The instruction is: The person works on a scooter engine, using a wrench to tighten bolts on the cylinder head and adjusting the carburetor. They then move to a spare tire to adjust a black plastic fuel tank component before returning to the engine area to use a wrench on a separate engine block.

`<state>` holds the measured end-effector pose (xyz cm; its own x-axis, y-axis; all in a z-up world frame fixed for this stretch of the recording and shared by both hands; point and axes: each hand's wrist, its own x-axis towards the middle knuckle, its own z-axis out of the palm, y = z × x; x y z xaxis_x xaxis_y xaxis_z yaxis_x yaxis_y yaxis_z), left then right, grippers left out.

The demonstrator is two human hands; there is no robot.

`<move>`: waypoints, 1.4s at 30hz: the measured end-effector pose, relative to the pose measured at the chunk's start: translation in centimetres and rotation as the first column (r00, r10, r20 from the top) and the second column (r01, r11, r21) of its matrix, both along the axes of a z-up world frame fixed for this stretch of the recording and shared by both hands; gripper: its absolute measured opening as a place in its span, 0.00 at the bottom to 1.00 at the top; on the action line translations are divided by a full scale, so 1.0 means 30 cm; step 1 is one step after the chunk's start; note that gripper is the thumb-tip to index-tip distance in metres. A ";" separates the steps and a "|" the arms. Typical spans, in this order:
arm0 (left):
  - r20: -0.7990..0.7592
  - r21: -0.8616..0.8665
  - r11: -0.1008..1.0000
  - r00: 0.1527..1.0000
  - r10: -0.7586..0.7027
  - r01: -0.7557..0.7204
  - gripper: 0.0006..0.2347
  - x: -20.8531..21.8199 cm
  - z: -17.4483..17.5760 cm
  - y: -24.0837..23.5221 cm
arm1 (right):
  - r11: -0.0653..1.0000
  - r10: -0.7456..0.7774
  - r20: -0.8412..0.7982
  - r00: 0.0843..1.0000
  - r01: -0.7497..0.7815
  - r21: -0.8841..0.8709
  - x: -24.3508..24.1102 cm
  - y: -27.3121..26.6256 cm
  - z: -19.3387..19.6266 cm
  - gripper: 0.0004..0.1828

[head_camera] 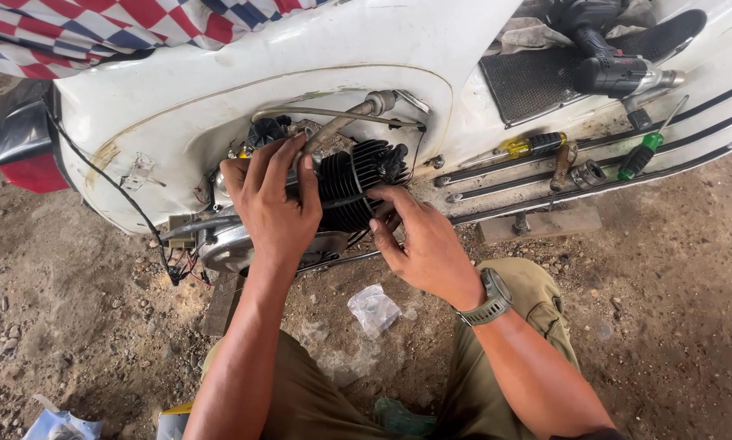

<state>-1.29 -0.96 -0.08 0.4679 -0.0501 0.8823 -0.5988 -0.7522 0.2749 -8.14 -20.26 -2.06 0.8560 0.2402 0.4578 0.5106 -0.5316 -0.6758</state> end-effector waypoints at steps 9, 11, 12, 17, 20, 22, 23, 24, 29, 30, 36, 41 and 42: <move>0.123 0.086 0.991 0.986 -0.114 0.104 0.08 -0.003 -0.093 -0.045 | 0.984 0.097 -0.132 0.987 -0.115 -0.138 -0.060 -0.164 0.162 0.16; 0.112 0.105 0.985 0.983 -0.147 0.136 0.08 -0.031 -0.086 -0.079 | 0.983 -0.014 -0.205 0.979 -0.024 -0.183 -0.062 -0.266 0.171 0.17; 0.086 0.124 0.979 0.981 -0.176 0.165 0.08 -0.055 -0.091 -0.098 | 0.971 -0.122 -0.286 0.950 0.055 -0.231 -0.072 -0.319 0.170 0.18; 0.033 0.233 0.945 0.969 -0.243 0.229 0.08 -0.103 -0.060 -0.160 | 0.848 -0.520 -0.328 0.789 0.428 -0.314 -0.009 -0.667 0.074 0.17; -0.005 0.298 0.926 0.970 -0.242 0.232 0.07 -0.114 -0.053 -0.170 | 0.736 -0.677 -0.368 0.637 0.583 -0.344 0.038 -0.826 -0.005 0.17; -0.012 0.306 0.922 0.969 -0.245 0.237 0.06 -0.115 -0.059 -0.174 | 0.689 -0.719 -0.435 0.542 0.639 -0.342 0.072 -0.900 -0.077 0.16; -0.021 0.315 0.921 0.972 -0.233 0.228 0.06 -0.112 -0.065 -0.176 | 0.702 -0.711 -0.422 0.562 0.594 -0.392 0.097 -0.938 -0.131 0.18; -0.031 0.325 0.919 0.973 -0.227 0.224 0.07 -0.110 -0.072 -0.180 | 0.709 -0.704 -0.414 0.577 0.550 -0.441 0.111 -0.979 -0.189 0.19; 0.041 0.295 0.912 0.949 -0.312 0.286 0.07 -0.076 -0.103 -0.205 | 0.698 -0.701 -0.166 0.693 0.620 -0.358 0.142 -1.113 -0.411 0.16; 0.047 0.306 0.913 0.954 -0.296 0.268 0.07 -0.077 -0.104 -0.207 | 0.700 -0.697 -0.144 0.702 0.623 -0.348 0.152 -1.125 -0.426 0.15; 0.021 0.319 0.907 0.954 -0.298 0.276 0.08 -0.084 -0.096 -0.203 | 0.684 -0.707 -0.114 0.698 0.632 -0.364 0.176 -1.162 -0.482 0.11; 0.022 0.334 0.901 0.953 -0.302 0.277 0.07 -0.090 -0.099 -0.204 | 0.730 -0.682 -0.198 0.704 0.643 -0.231 0.126 -1.131 -0.451 0.09; 0.025 0.336 0.901 0.954 -0.300 0.274 0.07 -0.092 -0.100 -0.202 | 0.747 -0.664 -0.245 0.707 0.640 -0.177 0.117 -1.131 -0.448 0.09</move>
